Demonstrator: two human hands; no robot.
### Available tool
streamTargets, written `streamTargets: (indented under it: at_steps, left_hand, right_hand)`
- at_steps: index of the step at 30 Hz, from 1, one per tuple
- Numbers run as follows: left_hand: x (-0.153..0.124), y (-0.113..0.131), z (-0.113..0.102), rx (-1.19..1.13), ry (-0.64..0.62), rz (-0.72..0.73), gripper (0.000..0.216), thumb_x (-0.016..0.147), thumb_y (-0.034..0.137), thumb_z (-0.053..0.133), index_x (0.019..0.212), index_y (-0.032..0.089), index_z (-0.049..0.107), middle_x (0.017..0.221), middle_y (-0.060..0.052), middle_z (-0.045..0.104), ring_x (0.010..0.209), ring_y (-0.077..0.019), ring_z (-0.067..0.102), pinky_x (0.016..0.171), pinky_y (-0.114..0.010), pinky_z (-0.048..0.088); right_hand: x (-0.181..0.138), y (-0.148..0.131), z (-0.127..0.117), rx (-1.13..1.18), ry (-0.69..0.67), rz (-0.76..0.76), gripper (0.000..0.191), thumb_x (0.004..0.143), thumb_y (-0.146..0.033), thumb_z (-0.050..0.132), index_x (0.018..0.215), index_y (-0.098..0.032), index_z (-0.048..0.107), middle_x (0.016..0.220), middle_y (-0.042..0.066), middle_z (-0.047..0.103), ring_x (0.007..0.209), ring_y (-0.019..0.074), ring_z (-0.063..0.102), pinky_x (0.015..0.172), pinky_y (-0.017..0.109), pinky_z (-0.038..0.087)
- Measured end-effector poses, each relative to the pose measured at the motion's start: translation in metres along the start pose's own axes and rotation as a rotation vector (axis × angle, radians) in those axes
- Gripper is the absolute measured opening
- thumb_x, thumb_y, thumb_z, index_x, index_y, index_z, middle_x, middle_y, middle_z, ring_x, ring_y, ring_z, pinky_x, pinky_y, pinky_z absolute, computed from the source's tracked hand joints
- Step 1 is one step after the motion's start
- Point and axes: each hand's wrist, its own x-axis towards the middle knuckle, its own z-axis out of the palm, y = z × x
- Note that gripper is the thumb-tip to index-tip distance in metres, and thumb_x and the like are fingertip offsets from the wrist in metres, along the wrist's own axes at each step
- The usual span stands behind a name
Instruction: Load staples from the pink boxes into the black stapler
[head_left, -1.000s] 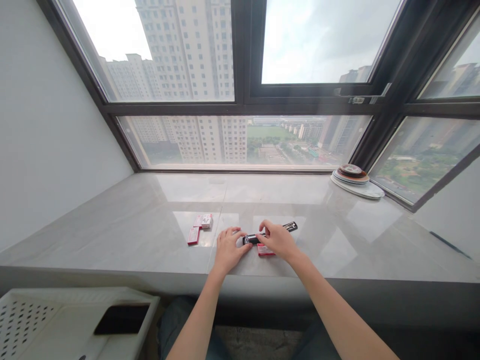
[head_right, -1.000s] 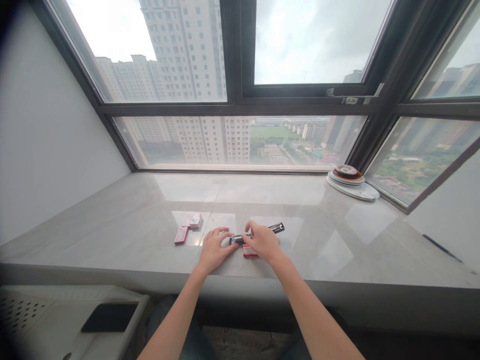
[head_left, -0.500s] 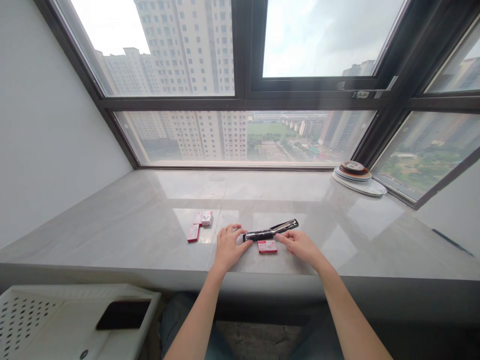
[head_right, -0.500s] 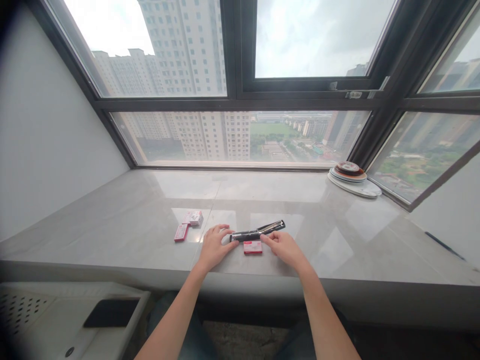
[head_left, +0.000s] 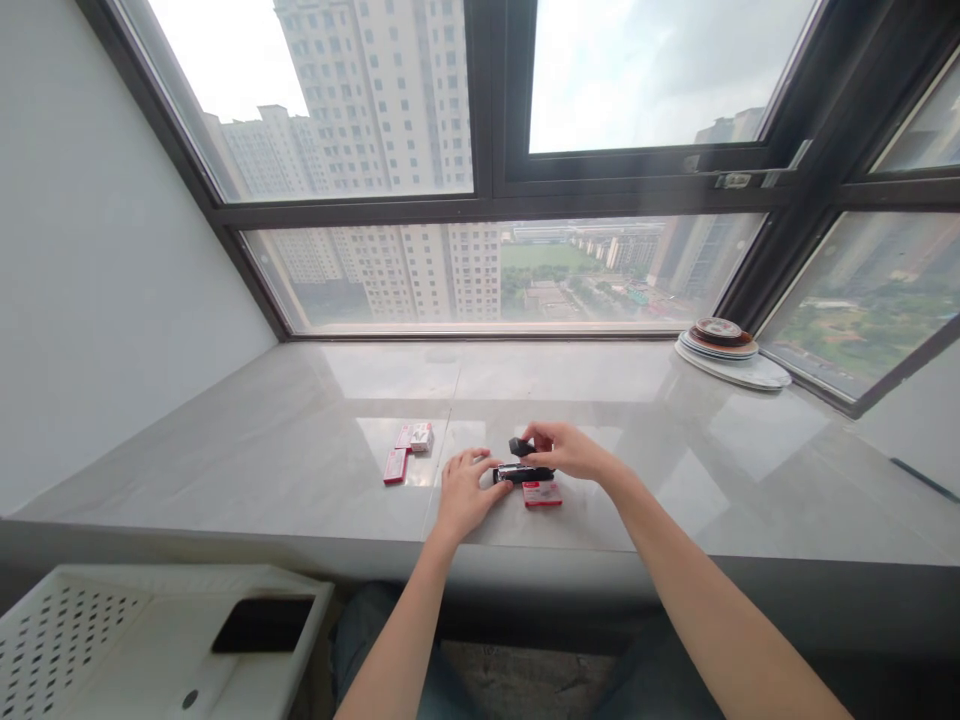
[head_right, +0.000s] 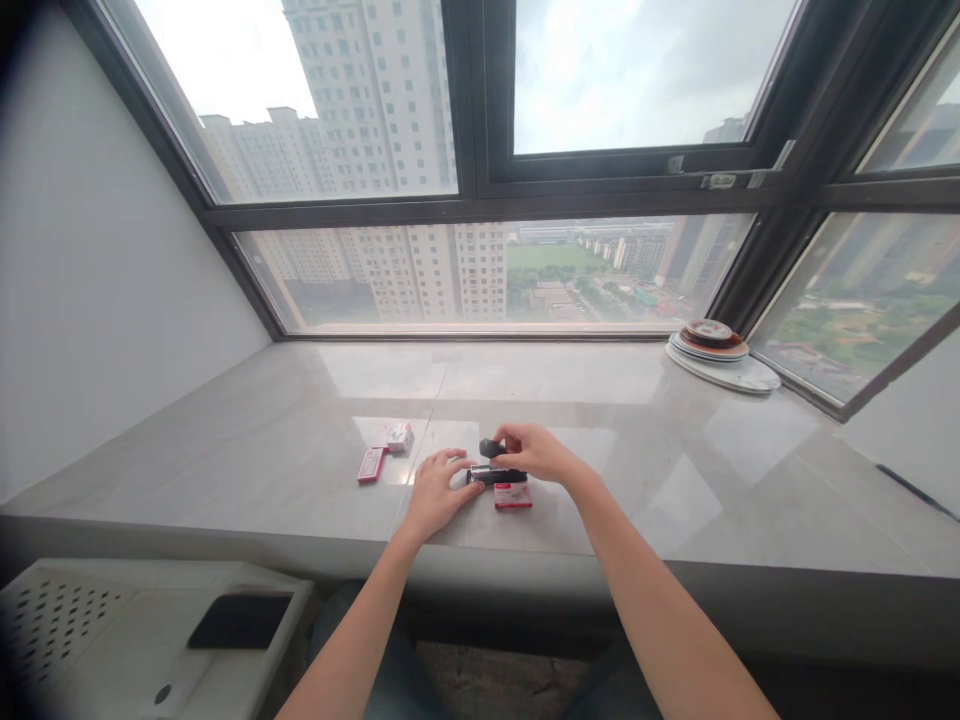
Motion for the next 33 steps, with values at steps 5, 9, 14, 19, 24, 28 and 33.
streamTargets:
  at_steps: [5,9,14,19,24,28,33]
  left_hand:
    - [0.000,0.001,-0.001,0.008,-0.017,0.002,0.026,0.085,0.045,0.077,0.109,0.036,0.074,0.137,-0.002,0.060,0.128,-0.0287,0.050,0.111,-0.046,0.036]
    - [-0.002,0.008,-0.009,-0.021,0.042,0.004,0.026,0.091,0.029,0.065,0.116,0.032,0.070,0.133,-0.005,0.061,0.126,-0.0272,0.053,0.111,-0.046,0.038]
    - [-0.006,0.049,-0.013,-0.133,-0.162,0.288,0.065,0.078,-0.005,0.041,0.120,0.037,0.070,0.131,0.000,0.065,0.122,-0.0230,0.056,0.109,-0.042,0.044]
    - [-0.008,0.068,-0.011,-0.082,-0.445,0.531,0.076,0.071,-0.004,0.046,0.124,0.046,0.070,0.141,0.005,0.061,0.125,-0.0265,0.055,0.109,-0.044,0.045]
    - [0.000,0.021,-0.029,-0.023,-0.334,0.246,0.074,0.076,0.009,0.059,0.143,0.039,0.058,0.138,-0.007,0.057,0.122,-0.0287,0.057,0.103,-0.041,0.049]
    - [0.011,0.008,-0.032,-0.108,-0.407,0.186,0.066,0.075,0.032,0.074,0.140,0.033,0.060,0.130,-0.008,0.057,0.119,-0.0276,0.059,0.102,-0.036,0.049]
    - [0.016,0.034,-0.006,-0.156,-0.391,0.213,0.065,0.074,0.042,0.078,0.137,0.034,0.063,0.125,-0.005,0.061,0.115,-0.0272,0.059,0.104,-0.039,0.046]
  right_hand:
    - [0.012,-0.003,0.026,-0.254,-0.036,-0.024,0.022,0.077,-0.035,0.075,0.092,-0.021,0.069,0.069,-0.005,0.059,0.063,0.0120,0.050,0.059,0.023,0.031]
    - [0.007,0.013,0.025,-0.305,0.073,0.026,0.028,0.075,-0.041,0.077,0.090,-0.021,0.066,0.074,-0.002,0.061,0.067,0.0141,0.050,0.060,0.024,0.029]
    - [-0.009,0.050,0.008,-0.269,0.367,0.243,0.040,0.076,-0.056,0.075,0.094,-0.022,0.065,0.068,-0.003,0.058,0.064,0.0156,0.052,0.061,0.025,0.033]
    - [-0.035,0.074,0.004,-0.021,0.427,0.304,0.058,0.082,-0.072,0.064,0.104,-0.019,0.069,0.057,-0.005,0.047,0.055,0.0147,0.045,0.053,0.026,0.032]
    - [-0.061,0.077,0.015,0.330,0.382,0.377,0.061,0.089,-0.072,0.055,0.117,-0.019,0.069,0.064,-0.002,0.052,0.051,0.0124,0.044,0.046,0.024,0.038]
    - [-0.066,0.066,0.034,0.497,0.371,0.363,0.059,0.089,-0.065,0.062,0.126,-0.020,0.066,0.063,-0.004,0.048,0.049,0.0112,0.043,0.044,0.024,0.046]
    - [-0.058,0.048,0.061,0.448,0.397,0.329,0.060,0.091,-0.065,0.059,0.129,-0.020,0.066,0.067,-0.002,0.057,0.047,0.0121,0.048,0.042,0.024,0.046]
